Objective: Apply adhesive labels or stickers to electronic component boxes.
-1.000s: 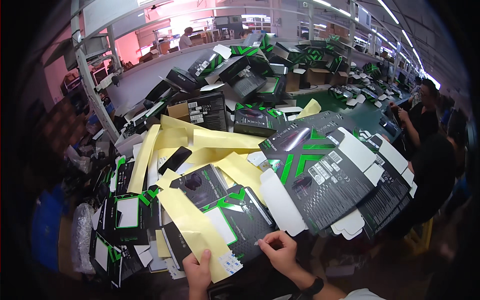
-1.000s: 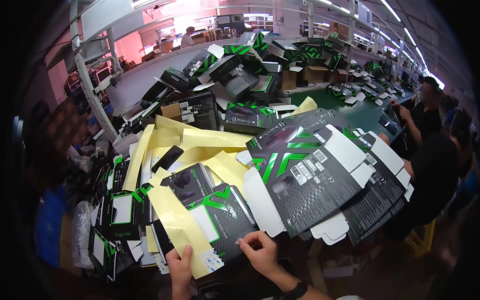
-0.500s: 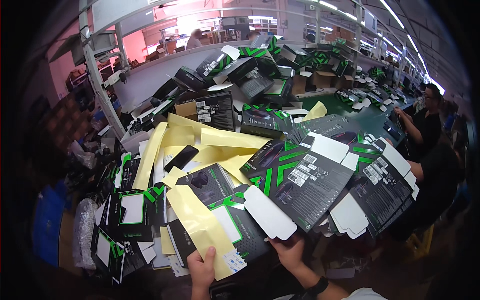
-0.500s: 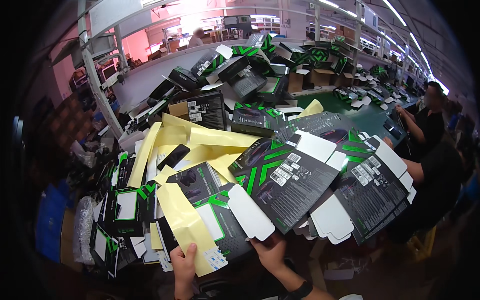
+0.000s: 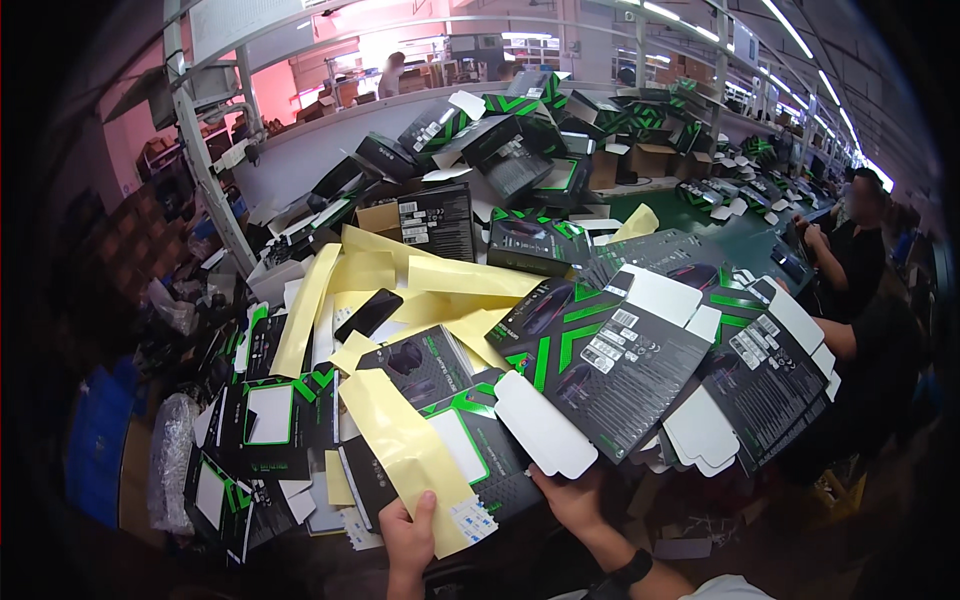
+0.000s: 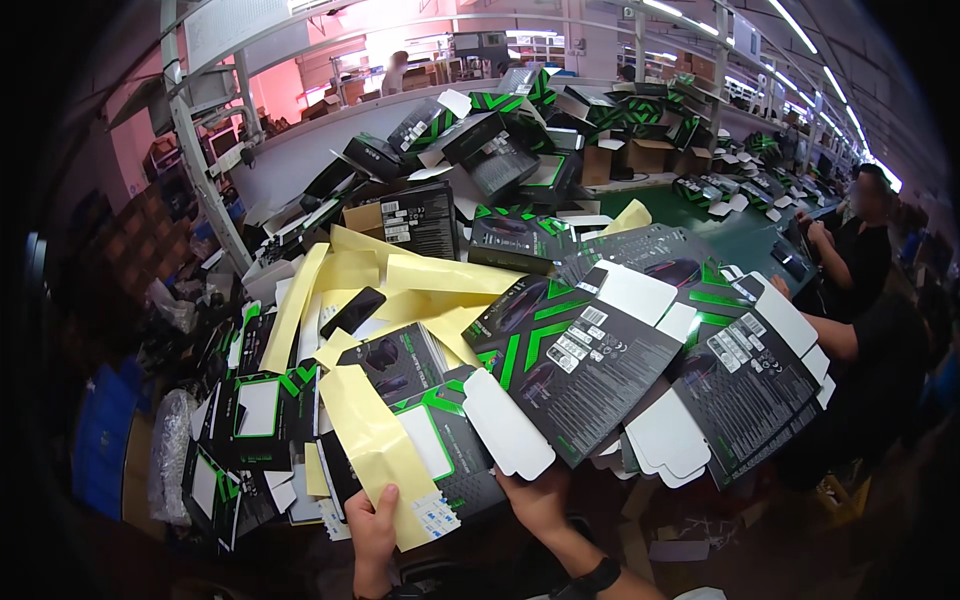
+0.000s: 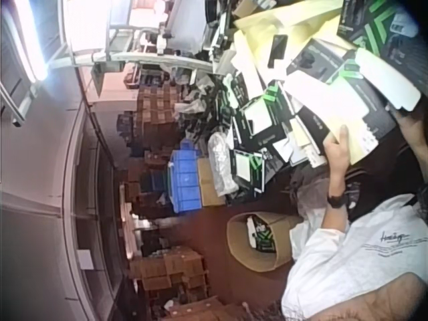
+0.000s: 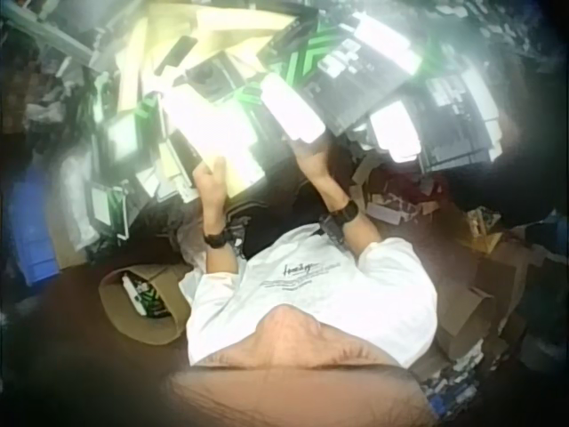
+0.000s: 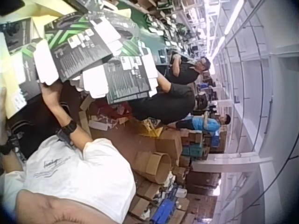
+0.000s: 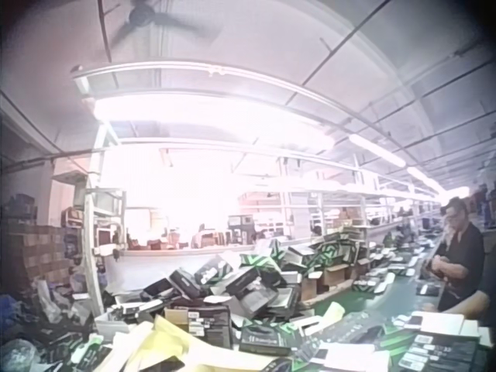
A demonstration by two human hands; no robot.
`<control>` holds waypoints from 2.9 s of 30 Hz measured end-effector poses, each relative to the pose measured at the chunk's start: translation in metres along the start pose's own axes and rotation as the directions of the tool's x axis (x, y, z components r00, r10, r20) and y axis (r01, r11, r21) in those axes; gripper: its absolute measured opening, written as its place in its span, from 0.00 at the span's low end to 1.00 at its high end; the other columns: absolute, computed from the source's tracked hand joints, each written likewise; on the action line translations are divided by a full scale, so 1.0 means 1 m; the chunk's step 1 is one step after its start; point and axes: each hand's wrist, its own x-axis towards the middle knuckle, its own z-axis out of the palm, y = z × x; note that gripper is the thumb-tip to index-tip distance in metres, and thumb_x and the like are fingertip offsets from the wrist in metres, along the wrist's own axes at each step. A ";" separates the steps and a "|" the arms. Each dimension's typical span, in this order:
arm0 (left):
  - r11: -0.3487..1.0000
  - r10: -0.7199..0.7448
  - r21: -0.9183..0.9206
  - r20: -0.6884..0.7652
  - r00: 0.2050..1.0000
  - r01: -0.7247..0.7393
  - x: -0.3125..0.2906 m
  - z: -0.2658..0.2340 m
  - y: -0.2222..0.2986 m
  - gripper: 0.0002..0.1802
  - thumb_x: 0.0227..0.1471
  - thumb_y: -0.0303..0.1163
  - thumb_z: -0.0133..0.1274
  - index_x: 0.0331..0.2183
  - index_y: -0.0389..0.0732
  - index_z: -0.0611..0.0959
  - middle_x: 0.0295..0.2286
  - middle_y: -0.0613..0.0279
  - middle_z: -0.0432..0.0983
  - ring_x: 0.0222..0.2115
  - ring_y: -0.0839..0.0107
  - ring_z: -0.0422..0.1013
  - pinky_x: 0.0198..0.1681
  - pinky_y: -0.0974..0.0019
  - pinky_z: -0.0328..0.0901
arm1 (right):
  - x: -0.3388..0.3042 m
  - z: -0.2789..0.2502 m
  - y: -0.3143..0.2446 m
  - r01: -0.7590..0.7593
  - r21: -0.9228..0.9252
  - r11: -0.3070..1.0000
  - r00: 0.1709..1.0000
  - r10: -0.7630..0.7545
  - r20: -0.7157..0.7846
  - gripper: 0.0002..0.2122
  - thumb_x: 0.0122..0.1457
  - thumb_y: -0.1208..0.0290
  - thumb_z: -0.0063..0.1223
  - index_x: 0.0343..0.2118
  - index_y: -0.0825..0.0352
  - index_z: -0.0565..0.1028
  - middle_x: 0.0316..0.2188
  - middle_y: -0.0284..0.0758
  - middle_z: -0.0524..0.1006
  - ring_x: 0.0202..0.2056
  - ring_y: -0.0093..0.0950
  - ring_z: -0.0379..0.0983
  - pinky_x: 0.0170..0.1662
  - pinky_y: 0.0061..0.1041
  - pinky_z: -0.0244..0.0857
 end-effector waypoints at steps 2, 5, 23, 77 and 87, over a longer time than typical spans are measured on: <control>1.000 0.000 0.011 -0.001 1.000 0.000 0.000 -0.001 0.000 0.13 0.56 0.30 0.52 0.32 0.27 0.81 0.23 0.65 0.77 0.23 0.82 0.68 0.26 0.74 0.62 | 0.002 -0.003 -0.006 0.024 -0.098 0.995 0.999 -0.020 0.047 0.18 0.47 0.73 0.65 0.41 0.72 0.74 0.37 0.40 0.78 0.40 0.34 0.76 0.45 0.31 0.67; 1.000 -0.002 0.004 -0.002 1.000 0.002 0.000 -0.003 -0.002 0.13 0.56 0.30 0.52 0.31 0.28 0.81 0.23 0.65 0.77 0.23 0.82 0.67 0.25 0.74 0.62 | 0.006 -0.012 -0.005 0.031 -0.275 0.961 0.993 0.002 0.118 0.17 0.47 0.72 0.64 0.40 0.70 0.76 0.36 0.43 0.78 0.39 0.38 0.77 0.43 0.34 0.68; 0.994 0.066 0.084 0.002 0.998 -0.066 0.000 -0.002 -0.001 0.13 0.56 0.30 0.51 0.32 0.27 0.80 0.25 0.62 0.77 0.25 0.75 0.69 0.29 0.69 0.64 | 0.020 -0.029 -0.046 -0.719 0.288 0.633 0.695 0.644 0.319 0.16 0.65 0.57 0.41 0.37 0.66 0.73 0.20 0.31 0.73 0.18 0.15 0.63 0.20 0.12 0.53; 0.999 -0.023 0.042 0.118 0.993 0.018 -0.022 0.008 0.042 0.15 0.56 0.33 0.53 0.29 0.29 0.82 0.21 0.65 0.77 0.21 0.82 0.69 0.23 0.74 0.62 | -0.022 -0.046 -0.120 0.053 -0.036 0.998 0.742 -0.015 0.670 0.18 0.55 0.65 0.61 0.43 0.72 0.72 0.23 0.37 0.78 0.20 0.21 0.74 0.23 0.17 0.67; 0.985 -0.097 -0.118 0.245 0.965 0.130 -0.047 0.002 0.031 0.10 0.56 0.29 0.51 0.33 0.31 0.81 0.27 0.67 0.77 0.25 0.79 0.70 0.26 0.73 0.64 | -0.022 -0.010 -0.094 -0.175 0.118 0.977 0.705 0.040 0.708 0.07 0.56 0.76 0.56 0.36 0.71 0.74 0.27 0.37 0.79 0.30 0.23 0.78 0.33 0.21 0.71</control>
